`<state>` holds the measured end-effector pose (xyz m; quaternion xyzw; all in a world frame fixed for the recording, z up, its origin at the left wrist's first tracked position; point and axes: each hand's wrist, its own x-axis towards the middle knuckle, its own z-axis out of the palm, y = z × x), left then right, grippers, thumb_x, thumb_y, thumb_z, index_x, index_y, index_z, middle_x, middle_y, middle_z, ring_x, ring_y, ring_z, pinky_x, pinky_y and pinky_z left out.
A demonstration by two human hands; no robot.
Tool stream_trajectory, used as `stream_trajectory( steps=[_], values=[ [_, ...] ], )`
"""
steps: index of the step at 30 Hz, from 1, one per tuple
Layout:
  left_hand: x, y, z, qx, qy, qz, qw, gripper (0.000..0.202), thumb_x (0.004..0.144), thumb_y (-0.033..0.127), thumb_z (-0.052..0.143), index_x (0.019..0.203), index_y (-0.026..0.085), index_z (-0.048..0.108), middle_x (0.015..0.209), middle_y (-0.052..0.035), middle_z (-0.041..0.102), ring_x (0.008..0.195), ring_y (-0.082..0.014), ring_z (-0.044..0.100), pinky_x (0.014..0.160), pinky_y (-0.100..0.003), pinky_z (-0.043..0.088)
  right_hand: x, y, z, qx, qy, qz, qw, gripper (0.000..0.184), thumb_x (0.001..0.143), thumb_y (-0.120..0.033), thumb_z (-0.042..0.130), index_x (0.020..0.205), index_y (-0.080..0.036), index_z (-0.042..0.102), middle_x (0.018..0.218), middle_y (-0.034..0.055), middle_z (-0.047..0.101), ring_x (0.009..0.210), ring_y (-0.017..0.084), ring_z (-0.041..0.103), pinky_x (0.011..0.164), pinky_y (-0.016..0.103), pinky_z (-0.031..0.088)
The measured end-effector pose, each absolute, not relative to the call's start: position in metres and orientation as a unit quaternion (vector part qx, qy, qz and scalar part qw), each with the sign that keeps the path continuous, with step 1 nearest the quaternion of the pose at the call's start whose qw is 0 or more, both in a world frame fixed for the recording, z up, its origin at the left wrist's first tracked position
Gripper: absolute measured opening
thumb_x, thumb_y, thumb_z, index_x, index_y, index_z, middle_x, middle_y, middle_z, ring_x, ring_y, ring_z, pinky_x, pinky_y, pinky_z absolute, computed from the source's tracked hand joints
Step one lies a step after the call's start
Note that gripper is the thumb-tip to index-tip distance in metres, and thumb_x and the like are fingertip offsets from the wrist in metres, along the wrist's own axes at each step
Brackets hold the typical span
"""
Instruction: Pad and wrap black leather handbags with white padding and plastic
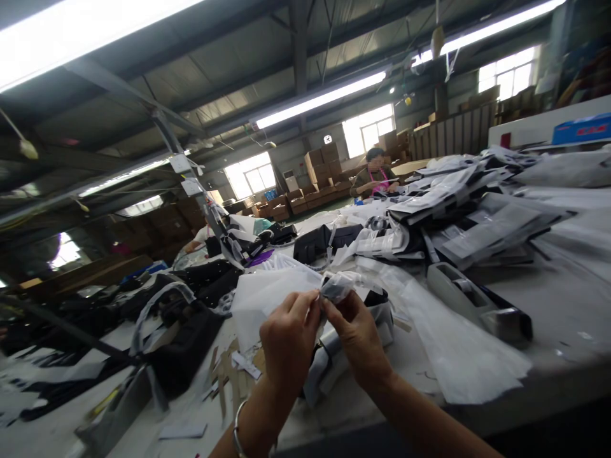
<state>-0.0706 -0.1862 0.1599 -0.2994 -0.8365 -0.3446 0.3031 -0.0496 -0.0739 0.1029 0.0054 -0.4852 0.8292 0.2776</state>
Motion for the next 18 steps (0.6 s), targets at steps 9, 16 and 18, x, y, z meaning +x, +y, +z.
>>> stream_trajectory(
  steps=[9,16,18],
  values=[
    [-0.058,-0.184,0.127,-0.336,-0.807,-0.38,0.302,0.038,0.092,0.023,0.057,0.129,0.029,0.064,0.131,-0.0067,0.065,0.12,-0.0282,0.062,0.104,-0.038,0.048,-0.048,-0.069,0.106,0.014,-0.467,0.846,0.258,0.034,0.075,-0.049,0.078,0.087,-0.022,0.062,0.081,0.0001,0.064,0.081,0.019,0.058,0.082,0.032,0.047],
    [-0.06,-0.184,0.116,-0.362,-0.789,-0.41,0.279,0.043,0.09,0.019,0.06,0.132,0.028,0.063,0.137,-0.008,0.061,0.127,-0.0302,0.057,0.112,-0.043,0.042,-0.041,-0.061,0.1,0.046,-0.468,0.851,0.235,0.029,0.079,-0.045,0.077,0.092,-0.022,0.065,0.087,0.0023,0.067,0.087,0.02,0.061,0.084,0.033,0.048],
    [-0.058,-0.184,0.117,-0.362,-0.792,-0.403,0.28,0.043,0.09,0.02,0.06,0.132,0.027,0.062,0.137,-0.0078,0.061,0.127,-0.0305,0.056,0.113,-0.043,0.042,-0.039,-0.06,0.1,0.049,-0.482,0.843,0.233,0.03,0.078,-0.045,0.077,0.094,-0.021,0.067,0.089,0.0035,0.068,0.09,0.021,0.062,0.085,0.033,0.049]
  ],
)
